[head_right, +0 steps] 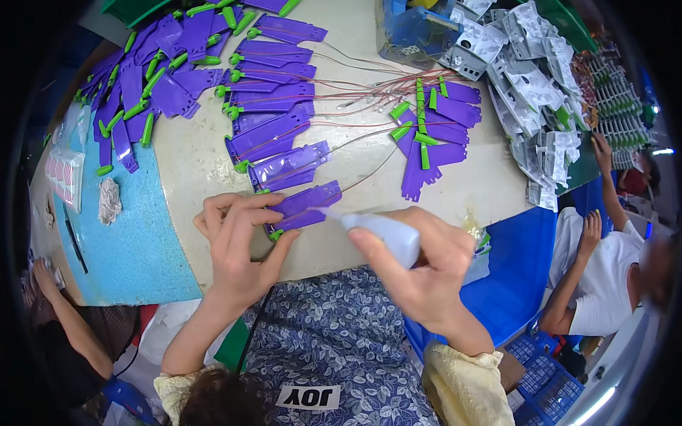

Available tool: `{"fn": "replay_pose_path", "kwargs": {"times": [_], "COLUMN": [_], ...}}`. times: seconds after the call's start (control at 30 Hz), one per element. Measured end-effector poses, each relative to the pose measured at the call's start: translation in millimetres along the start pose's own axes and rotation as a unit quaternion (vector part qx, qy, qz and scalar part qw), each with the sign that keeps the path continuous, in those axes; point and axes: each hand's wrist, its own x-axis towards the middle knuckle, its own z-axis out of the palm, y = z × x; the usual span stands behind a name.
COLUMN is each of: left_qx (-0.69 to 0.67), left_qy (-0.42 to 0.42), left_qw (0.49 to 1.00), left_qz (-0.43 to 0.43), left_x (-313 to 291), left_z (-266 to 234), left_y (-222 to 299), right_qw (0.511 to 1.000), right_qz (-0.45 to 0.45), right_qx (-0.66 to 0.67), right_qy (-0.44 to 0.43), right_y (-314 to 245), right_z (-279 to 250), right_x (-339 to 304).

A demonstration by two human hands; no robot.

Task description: The person assembles purple and green plastic components at a workbench. They pick up purple plastic pieces and green cylindrical parts, inserting the green parts into the purple pieces. The person then uses a small bottle to apply a liquid substance to the assembled units and places them on the table.

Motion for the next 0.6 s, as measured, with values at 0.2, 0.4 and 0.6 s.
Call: {"fn": "replay_pose_path", "kwargs": {"times": [0.2, 0.4, 0.6], "left_qx": [-0.018, -0.009, -0.1], "left_qy": [-0.007, 0.09, 0.134], "left_qw": [1.0, 0.996, 0.975], "left_qz": [-0.015, 0.01, -0.144], "left_x": [2, 1, -16], "left_z": [-6, -30, -32], "left_y": [4, -15, -39], "right_qw": [0.995, 0.989, 0.995], "right_qz": [0.103, 0.118, -0.014], "right_qx": [0.007, 0.092, 0.088], "right_qy": [0.005, 0.008, -0.046], "right_y": [3, -11, -7], "right_z": [-16, -9, 20], "right_x": [-3, -6, 0]}}
